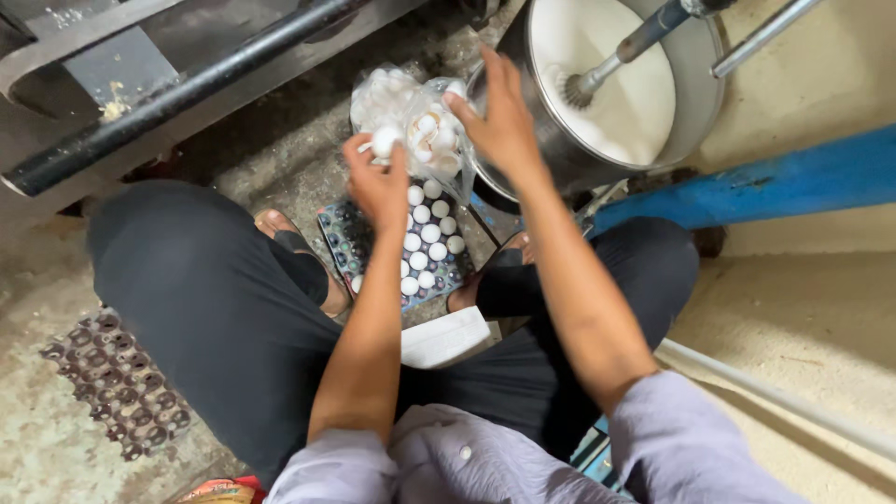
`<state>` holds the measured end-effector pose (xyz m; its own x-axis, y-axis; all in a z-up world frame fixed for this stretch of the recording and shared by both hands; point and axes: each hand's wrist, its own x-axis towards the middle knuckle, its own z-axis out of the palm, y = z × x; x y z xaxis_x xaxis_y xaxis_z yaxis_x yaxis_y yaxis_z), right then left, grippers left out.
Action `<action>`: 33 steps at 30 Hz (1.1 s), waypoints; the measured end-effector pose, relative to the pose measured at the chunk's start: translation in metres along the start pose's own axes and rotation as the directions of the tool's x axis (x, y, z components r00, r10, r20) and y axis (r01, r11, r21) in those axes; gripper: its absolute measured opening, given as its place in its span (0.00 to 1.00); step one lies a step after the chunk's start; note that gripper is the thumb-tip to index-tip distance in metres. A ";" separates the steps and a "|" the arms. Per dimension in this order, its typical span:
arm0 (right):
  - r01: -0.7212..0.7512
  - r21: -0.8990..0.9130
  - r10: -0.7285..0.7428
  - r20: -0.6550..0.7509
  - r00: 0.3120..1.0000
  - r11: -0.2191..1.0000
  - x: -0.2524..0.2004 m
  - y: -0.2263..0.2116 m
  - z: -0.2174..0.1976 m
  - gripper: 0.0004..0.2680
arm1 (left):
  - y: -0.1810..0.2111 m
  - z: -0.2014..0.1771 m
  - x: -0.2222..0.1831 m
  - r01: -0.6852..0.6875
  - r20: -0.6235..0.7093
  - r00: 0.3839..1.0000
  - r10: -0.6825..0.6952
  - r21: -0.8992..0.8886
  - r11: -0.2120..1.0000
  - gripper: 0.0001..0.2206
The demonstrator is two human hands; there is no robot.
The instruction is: The person cracks eggs one by one from a tray into a large metal pot while sitting on the floor. Eggshells are discarded into a plastic bag beside the tray.
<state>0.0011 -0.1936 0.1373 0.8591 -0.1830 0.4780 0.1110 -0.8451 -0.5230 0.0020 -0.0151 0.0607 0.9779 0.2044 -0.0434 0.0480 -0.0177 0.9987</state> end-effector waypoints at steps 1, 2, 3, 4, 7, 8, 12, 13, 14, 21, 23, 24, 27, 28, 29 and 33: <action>-0.003 0.040 0.005 -0.066 0.998 0.999 -0.010 0.004 0.009 0.22 | 0.015 0.004 -0.006 -0.069 0.063 0.995 0.072 -0.056 0.996 0.19; -0.351 0.488 0.346 0.105 0.932 0.799 -0.014 0.010 0.016 0.20 | 0.025 0.007 -0.008 -0.133 0.121 0.982 0.147 -0.115 0.984 0.19; -0.616 0.726 0.527 0.409 0.745 0.305 -0.023 0.015 0.016 0.18 | 0.029 0.008 -0.014 -0.211 0.132 0.968 0.212 -0.028 0.977 0.17; -0.681 0.669 0.470 0.723 0.506 -0.298 -0.029 0.019 0.012 0.17 | 0.029 0.011 -0.017 -0.286 0.150 0.950 0.275 0.058 0.956 0.15; -0.680 0.700 0.461 0.688 0.560 -0.218 -0.014 0.030 -0.027 0.12 | -0.002 0.012 -0.008 -0.141 0.066 0.989 0.130 0.209 0.968 0.13; -0.679 0.708 0.454 0.678 0.578 -0.193 -0.004 0.033 -0.046 0.10 | -0.020 0.008 -0.004 -0.026 -0.001 1.000 0.027 0.234 0.972 0.13; -0.405 0.619 0.306 0.265 0.914 0.673 0.018 0.051 -0.115 0.09 | -0.107 -0.013 -0.012 0.217 0.070 0.909 -0.411 0.763 0.609 0.21; -0.169 0.421 0.144 0.091 0.985 0.891 0.020 0.057 -0.121 0.11 | -0.125 -0.015 -0.024 0.178 0.114 0.886 -0.450 0.812 0.556 0.24; 0.076 0.150 -0.072 -0.029 0.997 0.986 0.019 0.062 -0.124 0.13 | -0.140 -0.017 -0.039 0.134 0.154 0.857 -0.491 0.854 0.502 0.28; -0.596 0.566 0.349 0.490 0.799 0.570 0.027 0.101 -0.137 0.08 | -0.176 -0.008 -0.089 -0.225 0.418 0.752 -0.510 0.890 0.398 0.33; -0.613 0.727 0.451 0.455 0.768 0.311 0.029 0.106 -0.151 0.07 | -0.172 -0.013 -0.088 -0.247 0.440 0.763 -0.473 0.875 0.415 0.32; -0.656 0.702 0.477 0.491 0.729 0.278 0.030 0.108 -0.155 0.07 | -0.169 -0.014 -0.085 -0.260 0.453 0.768 -0.453 0.867 0.425 0.31; -0.736 0.638 0.528 0.554 0.644 0.228 0.030 0.110 -0.159 0.09 | -0.162 -0.017 -0.077 -0.252 0.459 0.770 -0.443 0.857 0.450 0.29; -0.739 0.627 0.531 0.551 0.644 0.246 0.029 0.109 -0.155 0.09 | -0.161 -0.017 -0.073 -0.247 0.460 0.771 -0.441 0.854 0.459 0.27; -0.743 0.613 0.531 0.550 0.645 0.268 0.029 0.109 -0.153 0.10 | -0.160 -0.016 -0.071 -0.237 0.458 0.773 -0.439 0.850 0.470 0.25; -0.738 0.610 0.539 0.534 0.651 0.287 0.028 0.102 -0.149 0.10 | -0.159 -0.010 -0.066 -0.232 0.435 0.771 -0.466 0.873 0.430 0.19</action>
<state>-0.0375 -0.3596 0.2024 0.8861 -0.3066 -0.3475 -0.2975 0.1986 -0.9338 -0.0725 -0.0158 -0.0951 0.8199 -0.2597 -0.5103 -0.0293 -0.9091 0.4156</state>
